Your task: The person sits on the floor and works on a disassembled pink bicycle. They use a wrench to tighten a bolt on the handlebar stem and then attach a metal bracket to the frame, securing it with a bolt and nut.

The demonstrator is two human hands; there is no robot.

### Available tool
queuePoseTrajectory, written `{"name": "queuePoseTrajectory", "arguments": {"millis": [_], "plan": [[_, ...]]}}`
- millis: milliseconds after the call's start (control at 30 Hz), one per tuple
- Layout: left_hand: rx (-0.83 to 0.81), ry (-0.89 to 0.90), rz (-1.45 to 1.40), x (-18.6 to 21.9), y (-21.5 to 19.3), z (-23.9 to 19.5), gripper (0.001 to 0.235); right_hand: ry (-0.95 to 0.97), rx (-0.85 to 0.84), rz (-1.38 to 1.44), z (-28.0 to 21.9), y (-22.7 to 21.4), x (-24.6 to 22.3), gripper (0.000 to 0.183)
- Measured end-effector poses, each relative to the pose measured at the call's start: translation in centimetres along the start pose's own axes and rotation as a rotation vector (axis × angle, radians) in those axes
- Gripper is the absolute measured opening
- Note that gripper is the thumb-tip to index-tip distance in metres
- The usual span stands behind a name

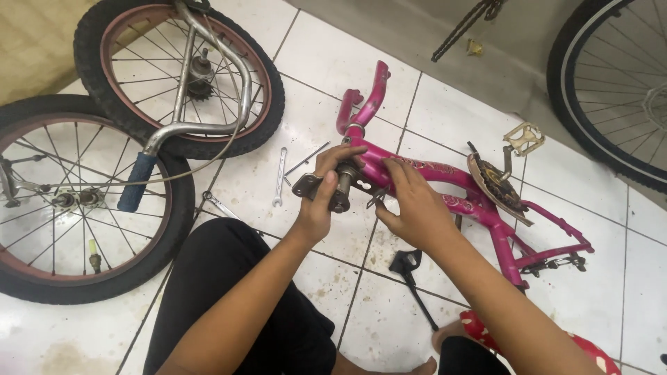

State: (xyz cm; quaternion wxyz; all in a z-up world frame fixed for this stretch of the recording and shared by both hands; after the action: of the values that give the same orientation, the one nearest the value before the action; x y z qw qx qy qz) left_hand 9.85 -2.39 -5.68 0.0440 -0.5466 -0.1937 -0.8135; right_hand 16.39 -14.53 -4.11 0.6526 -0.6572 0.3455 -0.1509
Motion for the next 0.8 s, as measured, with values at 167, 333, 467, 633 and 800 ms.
{"name": "queuePoseTrajectory", "arguments": {"millis": [167, 333, 467, 633, 800], "plan": [[-0.081, 0.044, -0.238, 0.6, -0.5, 0.3, 0.079, -0.014, 0.029, 0.054, -1.1, -0.4, -1.0, 0.074], [-0.055, 0.05, -0.125, 1.1, -1.8, 0.5, 0.06, 0.002, 0.034, -0.048, -1.0, 0.7, -0.4, 0.078], [-0.027, 0.115, -0.032, 2.3, -1.5, 0.4, 0.043, 0.049, 0.087, -0.34, -0.1, 2.4, 2.8, 0.092], [0.009, -0.005, -0.232, 0.2, -1.8, 0.0, 0.035, 0.037, 0.093, -0.323, 0.9, 3.6, 4.0, 0.08], [0.319, 0.176, 0.038, 1.9, -3.4, -0.9, 0.043, 0.113, 0.032, -0.092, 0.6, 3.5, 4.3, 0.086]]}}
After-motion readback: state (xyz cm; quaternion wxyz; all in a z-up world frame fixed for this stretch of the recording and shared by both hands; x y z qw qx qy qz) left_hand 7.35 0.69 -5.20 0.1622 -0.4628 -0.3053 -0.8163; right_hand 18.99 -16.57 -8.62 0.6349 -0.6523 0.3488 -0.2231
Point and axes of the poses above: each hand's wrist, its own z-axis towards the middle knuckle, its own y-axis out of the palm, x = y × z, the point moved 10 cm from there along z, towards the middle knuckle, and after that the axes turned 2 degrees about -y, right-handed, at the moved point
